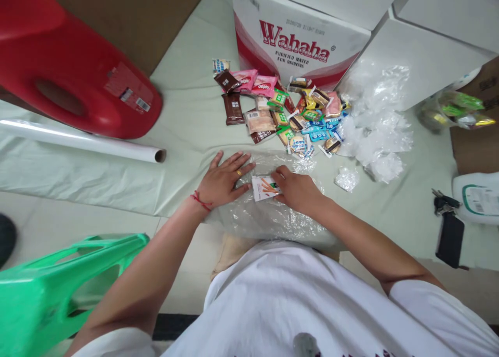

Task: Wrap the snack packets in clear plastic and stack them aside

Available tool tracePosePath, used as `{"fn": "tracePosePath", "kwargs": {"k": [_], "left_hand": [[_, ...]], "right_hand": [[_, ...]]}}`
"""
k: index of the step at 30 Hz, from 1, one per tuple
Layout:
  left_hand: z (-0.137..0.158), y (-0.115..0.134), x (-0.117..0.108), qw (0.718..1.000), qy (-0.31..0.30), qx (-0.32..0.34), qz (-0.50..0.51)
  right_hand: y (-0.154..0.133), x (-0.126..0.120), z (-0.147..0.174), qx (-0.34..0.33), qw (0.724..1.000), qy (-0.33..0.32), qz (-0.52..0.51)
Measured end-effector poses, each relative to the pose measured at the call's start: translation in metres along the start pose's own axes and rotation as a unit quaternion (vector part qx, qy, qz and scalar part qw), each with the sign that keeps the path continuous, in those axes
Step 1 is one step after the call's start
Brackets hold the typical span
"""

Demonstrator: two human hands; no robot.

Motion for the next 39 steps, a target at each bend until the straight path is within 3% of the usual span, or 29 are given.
{"fn": "tracePosePath", "kwargs": {"k": [3,6,8,11,14,17,20,24,30,35,39], "left_hand": [[0.002,0.001,-0.012,0.998,0.054,-0.003,0.037],[-0.002,-0.003,-0.032,0.981,0.177,-0.068,0.038],[-0.010,-0.006,-0.037,0.969,0.219,-0.114,0.009],[-0.028,-0.011,-0.033,0.976,0.170,-0.135,-0.017],[-0.035,-0.016,-0.033,0.988,0.094,-0.122,-0.007],[-0.026,-0.004,-0.043,0.996,0.048,-0.067,0.014],[-0.003,0.023,-0.052,0.999,0.046,0.004,-0.017],[0.036,0.053,-0.032,0.996,0.030,0.064,-0.051],[0.071,0.060,0.020,0.994,-0.031,0.096,-0.041],[0.077,0.064,0.020,0.993,-0.046,0.106,0.006],[0.075,0.070,0.019,0.993,-0.049,0.103,-0.018]], "right_hand": [[0.009,-0.013,-0.001,-0.021,0.997,0.045,-0.060],[0.036,-0.031,-0.014,0.015,0.991,0.109,-0.071],[0.054,-0.035,-0.031,0.042,0.993,0.104,-0.041],[0.074,-0.033,-0.057,0.043,0.997,0.065,0.004],[0.084,-0.034,-0.060,0.014,0.997,0.063,0.032],[0.085,-0.040,-0.033,0.000,0.994,0.108,0.029],[0.079,-0.036,0.006,-0.012,0.990,0.131,0.042],[0.067,-0.004,0.041,-0.044,0.992,0.099,0.060],[0.068,0.050,0.058,-0.068,0.993,0.094,-0.007],[0.062,0.064,0.108,-0.073,0.975,0.184,-0.102],[0.028,0.090,0.136,-0.131,0.972,0.152,-0.122]]}}
Point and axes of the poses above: each hand's wrist, its own z-axis away from the middle knuckle, its own x-axis out of the palm, y = z × x, the point moved 6 cm from there along -z, towards the middle knuckle, and after that the axes turned 9 degrees about z, right-handed, at the moved point
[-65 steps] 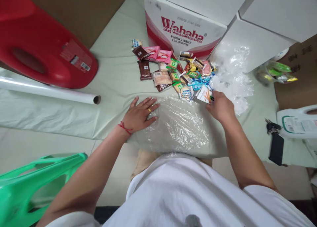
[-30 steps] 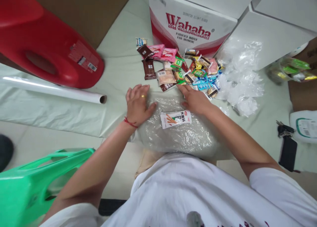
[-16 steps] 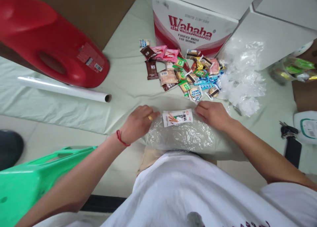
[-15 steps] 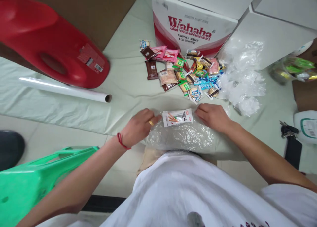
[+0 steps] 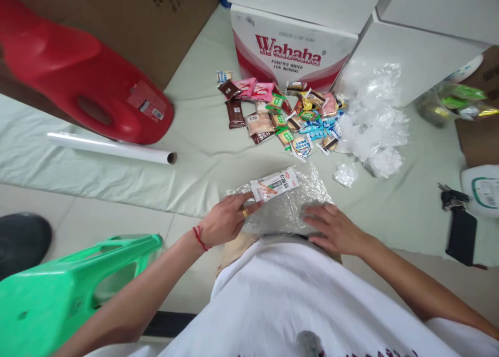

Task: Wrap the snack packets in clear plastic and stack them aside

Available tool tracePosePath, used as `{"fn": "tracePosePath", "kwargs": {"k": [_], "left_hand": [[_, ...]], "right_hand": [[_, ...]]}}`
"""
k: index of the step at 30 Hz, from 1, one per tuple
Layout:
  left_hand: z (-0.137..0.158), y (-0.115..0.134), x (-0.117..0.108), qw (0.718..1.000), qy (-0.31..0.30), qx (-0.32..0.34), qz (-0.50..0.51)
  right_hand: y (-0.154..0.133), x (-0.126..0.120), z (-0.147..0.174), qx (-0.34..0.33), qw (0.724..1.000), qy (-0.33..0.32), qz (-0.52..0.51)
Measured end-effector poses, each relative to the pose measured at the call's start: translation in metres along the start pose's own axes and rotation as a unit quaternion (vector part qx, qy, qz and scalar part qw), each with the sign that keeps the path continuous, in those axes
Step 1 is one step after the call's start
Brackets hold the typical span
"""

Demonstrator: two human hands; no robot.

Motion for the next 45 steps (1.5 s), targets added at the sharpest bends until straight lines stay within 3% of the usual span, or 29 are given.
{"fn": "tracePosePath", "kwargs": {"k": [3,6,11,16,20,23,27,31,36,39,42,45], "left_hand": [[-0.006,0.000,0.004,0.999,-0.012,-0.022,-0.033],[-0.010,0.000,0.005,0.997,-0.026,-0.041,-0.053],[-0.013,0.001,0.002,0.997,-0.028,-0.051,-0.051],[-0.018,0.003,0.003,0.998,-0.020,-0.047,-0.047],[-0.012,0.000,-0.002,0.999,0.000,-0.051,-0.004],[0.005,0.003,-0.012,0.992,0.086,-0.063,0.072],[0.022,0.027,-0.008,0.961,0.248,-0.102,0.067],[0.010,0.044,0.014,0.929,0.314,-0.197,-0.022],[0.018,0.003,0.012,0.851,0.389,-0.353,-0.002],[0.030,-0.015,0.004,0.827,0.388,-0.403,-0.044],[0.026,-0.015,-0.001,0.851,0.347,-0.384,-0.090],[-0.006,-0.004,0.006,0.942,0.210,-0.243,-0.098]], "right_hand": [[-0.010,0.021,0.002,0.036,0.999,-0.013,0.003],[-0.012,0.017,-0.006,0.057,0.998,0.013,-0.002],[-0.009,-0.039,-0.044,0.050,0.998,0.042,-0.001],[0.005,-0.078,-0.129,0.129,0.989,0.020,0.071],[0.016,-0.062,-0.192,0.162,0.974,-0.070,0.139],[0.019,-0.043,-0.212,0.142,0.969,-0.115,0.165],[0.021,-0.030,-0.214,0.139,0.967,-0.121,0.175],[0.022,-0.029,-0.212,0.139,0.967,-0.117,0.177],[0.035,-0.030,-0.208,0.110,0.980,-0.102,0.131],[0.048,-0.033,-0.205,0.074,0.992,-0.087,0.048],[0.061,-0.037,-0.202,0.059,0.996,-0.057,-0.027],[0.072,-0.040,-0.199,0.042,0.996,-0.021,-0.070]]}}
Point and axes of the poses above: each hand's wrist, its own z-axis away from the middle knuckle, its own x-axis out of the palm, y = z × x, the point moved 6 cm from there along -z, towards the middle knuckle, and after that the axes turned 9 degrees about z, right-handed, at the moved point
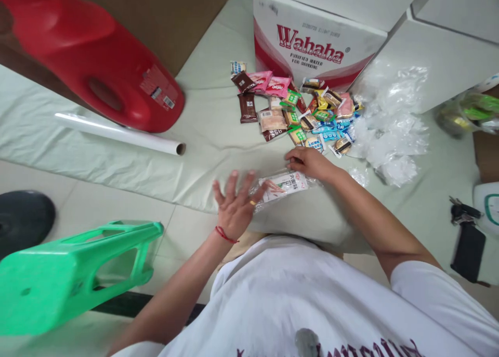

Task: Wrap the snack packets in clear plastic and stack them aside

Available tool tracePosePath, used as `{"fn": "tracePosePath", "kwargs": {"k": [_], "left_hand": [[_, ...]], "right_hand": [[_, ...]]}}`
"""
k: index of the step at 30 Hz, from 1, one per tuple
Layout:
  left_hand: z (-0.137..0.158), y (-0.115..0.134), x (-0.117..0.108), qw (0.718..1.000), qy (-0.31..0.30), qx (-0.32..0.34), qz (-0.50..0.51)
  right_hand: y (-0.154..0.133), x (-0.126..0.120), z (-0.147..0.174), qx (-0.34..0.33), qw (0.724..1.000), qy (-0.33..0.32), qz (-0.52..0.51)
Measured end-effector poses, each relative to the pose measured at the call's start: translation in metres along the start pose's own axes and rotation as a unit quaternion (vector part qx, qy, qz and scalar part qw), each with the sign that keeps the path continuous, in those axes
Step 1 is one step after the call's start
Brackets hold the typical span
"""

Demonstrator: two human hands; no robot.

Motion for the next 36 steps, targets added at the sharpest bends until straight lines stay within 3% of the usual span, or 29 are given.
{"fn": "tracePosePath", "kwargs": {"k": [2,5,9,13,16,21,23,27,30,34,36], "left_hand": [[-0.008,0.017,0.009,0.990,-0.083,0.116,0.021],[-0.017,0.024,0.012,0.975,-0.123,0.184,0.032],[-0.019,0.020,0.013,0.975,-0.117,0.189,0.019],[-0.017,0.019,0.015,0.975,-0.119,0.185,0.016],[-0.018,0.020,0.014,0.975,-0.122,0.182,0.019],[-0.019,0.021,0.014,0.974,-0.125,0.186,0.019],[-0.019,0.021,0.014,0.974,-0.123,0.190,0.021],[-0.019,0.020,0.015,0.973,-0.120,0.197,0.022],[-0.020,0.020,0.015,0.973,-0.121,0.197,0.024],[-0.021,0.021,0.014,0.971,-0.128,0.199,0.020],[-0.021,0.023,0.013,0.971,-0.129,0.203,0.019]], "right_hand": [[0.009,-0.005,0.004,-0.011,1.000,0.020,-0.016],[0.033,-0.019,0.018,0.026,0.995,0.082,-0.042],[0.057,-0.030,0.050,0.132,0.973,0.131,-0.137],[0.044,-0.013,0.066,0.124,0.977,0.030,-0.173],[0.046,-0.001,0.070,0.154,0.969,-0.032,-0.191],[0.064,-0.008,0.076,0.231,0.901,0.062,-0.362],[0.061,-0.006,0.079,0.264,0.883,0.072,-0.382],[0.047,0.012,0.080,0.329,0.893,0.040,-0.303],[0.043,0.021,0.075,0.318,0.899,0.028,-0.299],[0.044,0.009,0.067,0.297,0.874,0.088,-0.375],[0.033,-0.003,0.062,0.285,0.898,0.120,-0.313]]}}
Point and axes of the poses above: each hand's wrist, its own z-axis away from the middle knuckle, its own x-axis out of the palm, y = z × x, the point moved 6 cm from there along -z, towards the middle knuckle, and after that the axes turned 9 degrees about z, right-handed, at the moved point
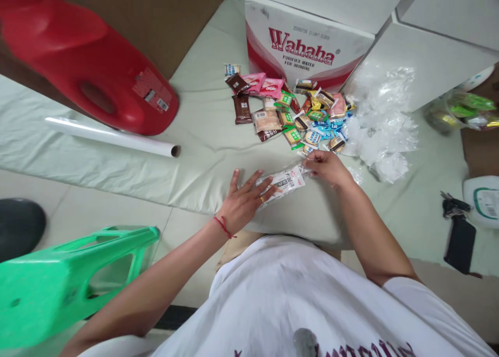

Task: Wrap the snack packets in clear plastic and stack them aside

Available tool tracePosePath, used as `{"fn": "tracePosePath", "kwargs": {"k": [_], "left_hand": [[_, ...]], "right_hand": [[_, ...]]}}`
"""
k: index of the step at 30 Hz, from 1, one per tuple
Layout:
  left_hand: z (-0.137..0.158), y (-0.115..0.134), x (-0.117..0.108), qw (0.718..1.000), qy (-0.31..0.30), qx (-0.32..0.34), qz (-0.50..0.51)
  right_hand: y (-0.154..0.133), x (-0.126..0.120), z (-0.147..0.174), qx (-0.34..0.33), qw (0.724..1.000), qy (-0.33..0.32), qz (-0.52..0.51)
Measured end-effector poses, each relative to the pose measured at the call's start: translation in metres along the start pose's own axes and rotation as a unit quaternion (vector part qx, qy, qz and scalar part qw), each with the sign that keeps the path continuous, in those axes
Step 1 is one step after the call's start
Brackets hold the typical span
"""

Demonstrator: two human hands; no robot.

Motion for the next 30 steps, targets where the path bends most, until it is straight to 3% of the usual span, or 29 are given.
{"fn": "tracePosePath", "kwargs": {"k": [2,5,8,10,13,15,17,21,24,26,30], "left_hand": [[0.000,0.001,-0.001,1.000,0.003,0.001,0.001],[0.001,0.001,-0.002,1.000,0.010,0.001,0.009],[0.005,-0.002,-0.003,0.999,0.018,-0.007,0.029],[0.009,-0.006,-0.004,0.998,0.036,-0.028,0.051],[0.022,-0.023,-0.011,0.978,0.125,-0.149,0.073],[0.034,-0.035,-0.015,0.943,0.190,-0.264,0.069],[0.042,-0.036,-0.015,0.919,0.210,-0.327,0.060],[0.040,-0.020,-0.018,0.930,0.169,-0.321,0.065],[0.039,-0.012,-0.022,0.927,0.126,-0.331,0.124],[0.041,-0.014,-0.025,0.894,0.116,-0.379,0.210],[0.037,-0.019,-0.021,0.755,0.143,-0.460,0.445]], "right_hand": [[-0.026,0.009,0.010,-0.059,0.989,0.051,0.127],[-0.058,0.046,0.033,-0.123,0.930,0.084,0.337],[-0.064,0.089,0.051,-0.159,0.876,0.064,0.451],[-0.058,0.106,0.060,-0.183,0.860,0.058,0.473],[-0.042,0.114,0.074,-0.216,0.862,0.073,0.452],[-0.033,0.114,0.086,-0.234,0.871,0.079,0.425],[-0.026,0.115,0.097,-0.241,0.882,0.077,0.397],[-0.022,0.118,0.109,-0.236,0.897,0.065,0.368],[-0.026,0.116,0.110,-0.223,0.902,0.057,0.365],[-0.031,0.111,0.110,-0.219,0.903,0.057,0.366],[-0.041,0.100,0.107,-0.225,0.901,0.068,0.365]]}}
Point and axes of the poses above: each hand's wrist, its own z-axis away from the middle knuckle, its own x-axis out of the palm, y = z × x, the point moved 6 cm from there along -z, towards the middle knuckle, and after that the axes turned 9 degrees about z, right-handed, at the moved point
